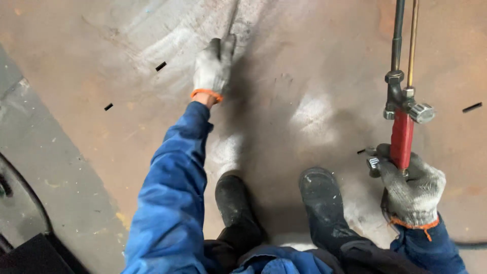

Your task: The person uses a cutting torch to cut rectangular slots into a large metal sheet. They hold the torch with both hands to guide the flame along the metal surface, creating sparks and molten metal. Periodically, the person uses a metal chisel to tap and remove the cut metal pieces from the sheet.

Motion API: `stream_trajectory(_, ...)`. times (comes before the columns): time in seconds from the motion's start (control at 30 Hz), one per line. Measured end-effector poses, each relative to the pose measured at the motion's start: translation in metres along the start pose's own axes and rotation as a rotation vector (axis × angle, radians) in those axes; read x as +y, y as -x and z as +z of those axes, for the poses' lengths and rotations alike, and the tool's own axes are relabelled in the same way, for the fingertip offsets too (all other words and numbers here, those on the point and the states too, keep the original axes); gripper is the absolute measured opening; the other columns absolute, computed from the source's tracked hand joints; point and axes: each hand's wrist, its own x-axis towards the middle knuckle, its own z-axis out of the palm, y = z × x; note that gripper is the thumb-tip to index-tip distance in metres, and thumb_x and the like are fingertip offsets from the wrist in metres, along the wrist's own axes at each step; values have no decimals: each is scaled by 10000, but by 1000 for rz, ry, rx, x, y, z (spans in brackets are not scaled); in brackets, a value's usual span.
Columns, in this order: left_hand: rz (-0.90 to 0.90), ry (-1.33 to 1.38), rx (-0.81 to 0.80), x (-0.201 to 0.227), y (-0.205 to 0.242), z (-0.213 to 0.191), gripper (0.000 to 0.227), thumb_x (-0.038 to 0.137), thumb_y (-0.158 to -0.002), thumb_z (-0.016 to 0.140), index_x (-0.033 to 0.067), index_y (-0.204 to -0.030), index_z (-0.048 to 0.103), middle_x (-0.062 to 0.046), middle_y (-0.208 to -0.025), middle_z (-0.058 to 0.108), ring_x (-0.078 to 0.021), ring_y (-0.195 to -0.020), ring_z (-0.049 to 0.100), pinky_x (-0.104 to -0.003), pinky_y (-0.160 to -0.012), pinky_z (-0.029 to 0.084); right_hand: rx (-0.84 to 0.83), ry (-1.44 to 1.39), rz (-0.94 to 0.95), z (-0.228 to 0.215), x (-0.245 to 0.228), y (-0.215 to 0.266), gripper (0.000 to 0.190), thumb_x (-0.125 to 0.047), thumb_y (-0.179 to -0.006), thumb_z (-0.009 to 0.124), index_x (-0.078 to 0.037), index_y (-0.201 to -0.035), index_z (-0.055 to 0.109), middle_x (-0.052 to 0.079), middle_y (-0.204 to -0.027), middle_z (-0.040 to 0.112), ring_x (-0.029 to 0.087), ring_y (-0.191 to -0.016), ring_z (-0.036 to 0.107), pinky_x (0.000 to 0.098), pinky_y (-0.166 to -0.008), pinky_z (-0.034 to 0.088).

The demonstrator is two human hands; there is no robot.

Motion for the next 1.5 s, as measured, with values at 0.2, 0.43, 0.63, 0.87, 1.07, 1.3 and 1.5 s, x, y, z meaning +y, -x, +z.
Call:
stream_trajectory(0.2, 108, 258, 196, -25, 8, 20, 470, 504, -1038, 526, 55, -1016, 664, -185, -806, 729, -362, -727, 725, -478, -638, 546, 56, -4, 98, 4, -1, -4, 244, 92, -988, 619, 149, -1222, 657, 182, -956, 723, 195, -844, 707, 326, -774, 589)
stream_trajectory(0.43, -72, 14, -100, 2, 25, 1, 502, 555, -999, 548, 85, -1128, 666, -224, -690, 661, -374, -651, 693, -472, -579, 510, -5, -133, 26, 5, -12, -4, 196, 82, -985, 596, 145, -1162, 651, 170, -1027, 740, 157, -829, 702, 306, -816, 586)
stream_trajectory(0.63, 125, -105, 74, -19, -12, 40, 502, 539, -1079, 597, 60, -976, 707, -205, -739, 670, -409, -683, 667, -473, -586, 501, 67, 116, 10, 1, 1, -18, 168, 124, -968, 621, 169, -1115, 688, 207, -917, 720, 194, -781, 700, 338, -781, 570)
stream_trajectory(0.87, 107, 117, 36, -33, -2, 37, 463, 490, -1024, 556, 51, -1031, 704, -246, -762, 662, -447, -687, 642, -527, -620, 495, 77, -135, 27, 6, -10, -9, 177, 124, -973, 618, 158, -1140, 666, 198, -969, 722, 183, -788, 695, 322, -785, 579)
stream_trajectory(1.07, -20, 42, 42, 0, 14, 2, 503, 527, -1044, 524, 52, -1137, 660, -267, -786, 676, -438, -733, 678, -545, -680, 519, 69, -98, 55, 2, -6, -1, 168, 151, -985, 611, 187, -1143, 655, 225, -966, 713, 208, -781, 679, 318, -734, 556)
stream_trajectory(1.3, 19, 18, -108, 12, 10, -25, 560, 564, -1046, 494, 34, -1032, 673, -251, -791, 684, -442, -793, 686, -551, -709, 514, 87, -96, -2, -1, 2, -8, 215, 147, -975, 577, 194, -1173, 646, 235, -1010, 709, 209, -836, 696, 311, -776, 569)
stream_trajectory(1.5, 51, -146, -74, -28, -8, 20, 604, 632, -1006, 517, 68, -911, 709, -250, -845, 695, -471, -836, 667, -537, -748, 538, 90, -114, 10, 18, -33, -13, 172, 127, -979, 605, 187, -1135, 646, 237, -1033, 723, 213, -817, 698, 311, -737, 566)
